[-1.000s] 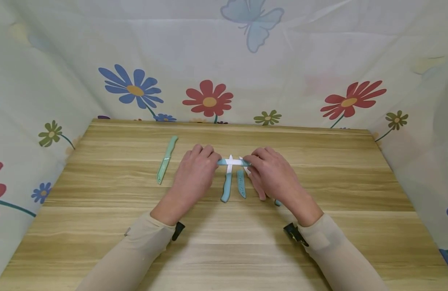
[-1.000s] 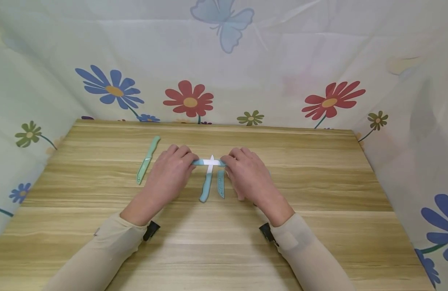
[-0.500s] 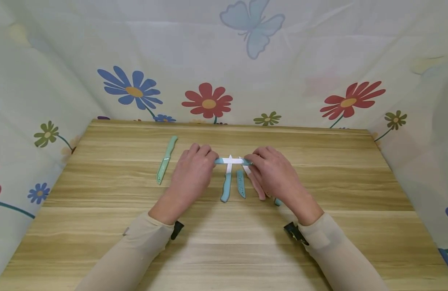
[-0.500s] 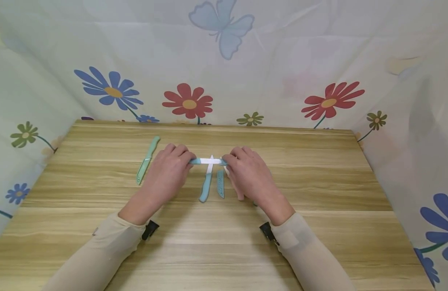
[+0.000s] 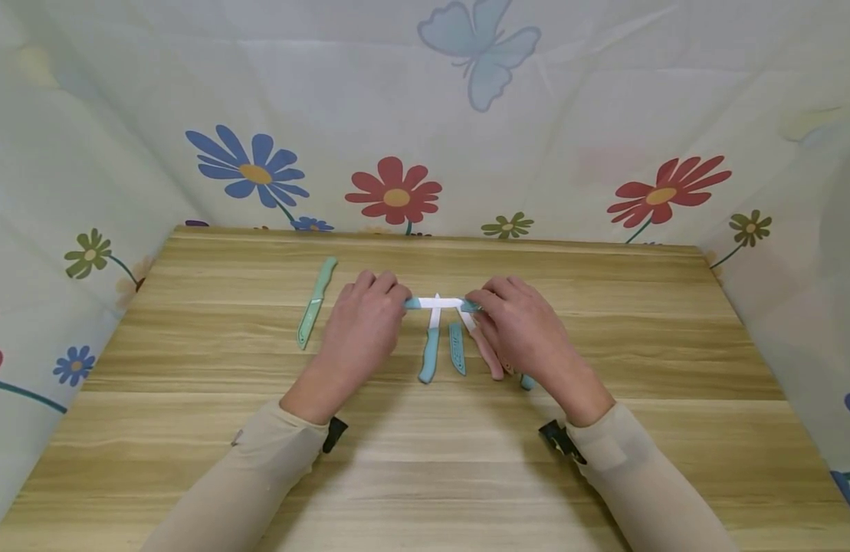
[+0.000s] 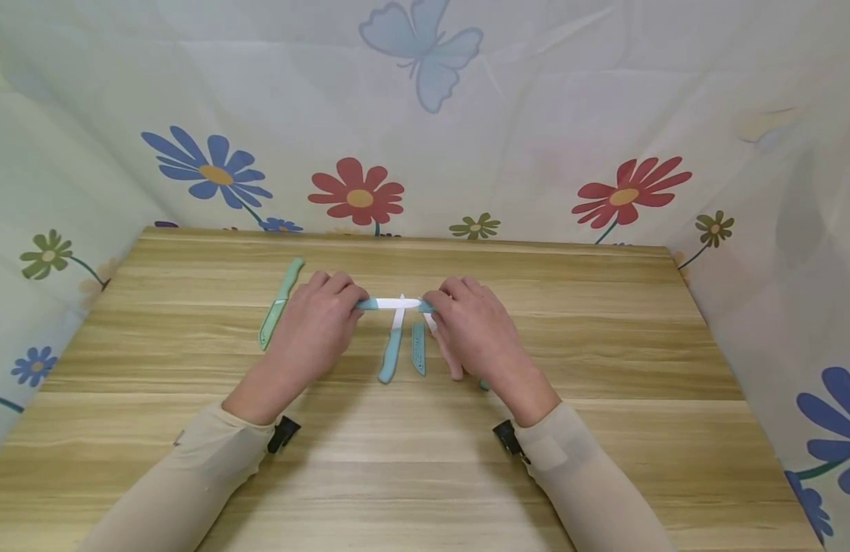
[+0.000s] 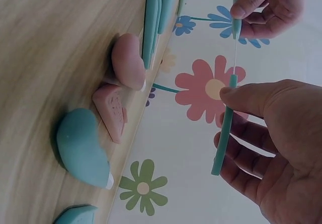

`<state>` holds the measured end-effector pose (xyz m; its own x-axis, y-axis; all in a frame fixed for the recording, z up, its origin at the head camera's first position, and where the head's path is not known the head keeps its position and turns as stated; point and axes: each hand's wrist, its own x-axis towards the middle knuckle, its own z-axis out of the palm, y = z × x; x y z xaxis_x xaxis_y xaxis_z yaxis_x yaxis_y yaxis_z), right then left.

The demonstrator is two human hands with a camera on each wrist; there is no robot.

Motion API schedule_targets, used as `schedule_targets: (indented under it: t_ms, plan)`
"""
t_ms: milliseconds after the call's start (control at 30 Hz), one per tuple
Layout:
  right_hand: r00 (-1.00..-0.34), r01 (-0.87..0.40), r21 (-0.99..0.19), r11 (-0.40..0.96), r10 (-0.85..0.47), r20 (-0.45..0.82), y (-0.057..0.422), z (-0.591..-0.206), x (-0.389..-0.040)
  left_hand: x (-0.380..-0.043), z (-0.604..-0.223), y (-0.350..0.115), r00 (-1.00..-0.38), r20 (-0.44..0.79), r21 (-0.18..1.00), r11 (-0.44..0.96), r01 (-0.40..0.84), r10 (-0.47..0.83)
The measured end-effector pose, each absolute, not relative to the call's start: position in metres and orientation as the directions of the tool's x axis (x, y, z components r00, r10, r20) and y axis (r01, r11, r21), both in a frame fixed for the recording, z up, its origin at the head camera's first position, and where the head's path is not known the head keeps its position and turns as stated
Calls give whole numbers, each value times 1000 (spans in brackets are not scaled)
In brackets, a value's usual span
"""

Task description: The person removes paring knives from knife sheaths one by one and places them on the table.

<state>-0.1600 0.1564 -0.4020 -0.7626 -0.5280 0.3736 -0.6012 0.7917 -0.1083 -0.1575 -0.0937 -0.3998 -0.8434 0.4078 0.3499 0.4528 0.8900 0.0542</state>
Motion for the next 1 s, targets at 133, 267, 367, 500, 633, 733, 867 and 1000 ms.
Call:
schedule_targets:
  t_ms: [133, 267, 367, 500, 633, 733, 867, 1000]
  plan:
    - [-767, -594, -111, 797, -520, 376, 158, -401, -160, -157, -400, -95, -850, 354, 67, 895, 440, 391]
    - [-782, -579, -122, 807, -506, 365, 159, -401, -159, -157, -399, -95, -863, 343, 82, 903, 421, 371]
    - [-797, -564, -142, 813, -492, 350, 158, -400, -159, -158, -398, -95, -878, 333, 103, 912, 397, 344]
    - [-816, -549, -186, 815, -476, 327, 155, -397, -159, -158, -397, -96, -893, 328, 134, 921, 366, 307]
    - [-848, -517, -250, 819, -450, 281, 152, -392, -158, -157, -397, -97, -906, 320, 169, 924, 343, 278]
    - [-879, -473, -309, 825, -420, 224, 147, -388, -158, -156, -397, -98, -916, 310, 200, 924, 326, 257]
    - [-909, -415, -382, 826, -389, 147, 137, -383, -159, -156, -398, -100, -929, 292, 235, 924, 301, 228]
    - [-925, -365, -443, 819, -372, 76, 127, -381, -164, -156, -399, -101, -945, 266, 275, 924, 266, 192]
